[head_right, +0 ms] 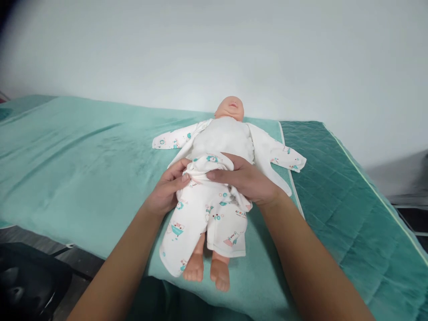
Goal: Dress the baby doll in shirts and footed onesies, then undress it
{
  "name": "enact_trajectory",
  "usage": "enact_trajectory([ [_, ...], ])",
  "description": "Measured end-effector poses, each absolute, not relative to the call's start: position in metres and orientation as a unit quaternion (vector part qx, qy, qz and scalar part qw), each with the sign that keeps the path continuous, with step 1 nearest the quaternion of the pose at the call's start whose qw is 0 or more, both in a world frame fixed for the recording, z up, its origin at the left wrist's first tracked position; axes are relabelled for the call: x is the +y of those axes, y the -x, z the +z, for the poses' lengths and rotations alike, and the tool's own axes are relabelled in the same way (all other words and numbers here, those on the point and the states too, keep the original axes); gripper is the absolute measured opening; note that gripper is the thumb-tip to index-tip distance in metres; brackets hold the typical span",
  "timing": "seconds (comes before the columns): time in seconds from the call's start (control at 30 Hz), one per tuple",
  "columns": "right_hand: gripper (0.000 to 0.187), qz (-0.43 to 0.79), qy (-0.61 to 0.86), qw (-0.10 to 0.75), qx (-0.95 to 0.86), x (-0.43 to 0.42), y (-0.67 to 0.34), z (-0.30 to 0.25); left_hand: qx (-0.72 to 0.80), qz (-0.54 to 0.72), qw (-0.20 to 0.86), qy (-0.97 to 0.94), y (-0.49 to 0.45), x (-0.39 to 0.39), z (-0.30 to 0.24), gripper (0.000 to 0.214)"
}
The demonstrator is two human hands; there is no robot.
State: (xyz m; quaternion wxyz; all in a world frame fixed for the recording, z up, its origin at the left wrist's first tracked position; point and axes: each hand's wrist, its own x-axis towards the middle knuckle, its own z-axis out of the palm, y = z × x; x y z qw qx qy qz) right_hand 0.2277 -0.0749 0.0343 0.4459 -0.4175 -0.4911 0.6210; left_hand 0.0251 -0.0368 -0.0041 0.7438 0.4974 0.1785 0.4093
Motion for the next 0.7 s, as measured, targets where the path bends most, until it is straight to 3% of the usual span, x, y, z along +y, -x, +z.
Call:
enact_trajectory([
  [0.1, 0.030, 0.612, 0.400, 0.420, -0.538, -0.075, -0.225, 0.041, 0.177, 0.415, 0.744, -0.493, -0.025, -0.037, -0.004, 0.023],
  [0.23, 0.039, 0.599, 0.389, 0.323, -0.621, -0.073, -0.224, 0.049, 0.171, 0.424, 0.745, -0.487, -0.025, -0.038, -0.004, 0.022],
  [0.37, 0.030, 0.581, 0.417, 0.258, -0.649, -0.074, -0.224, 0.051, 0.176, 0.419, 0.745, -0.489, -0.024, -0.037, -0.005, 0.023],
  [0.7, 0.028, 0.648, 0.398, 0.369, -0.534, -0.074, -0.231, 0.036, 0.179, 0.411, 0.726, -0.521, -0.024, -0.037, -0.005, 0.032],
])
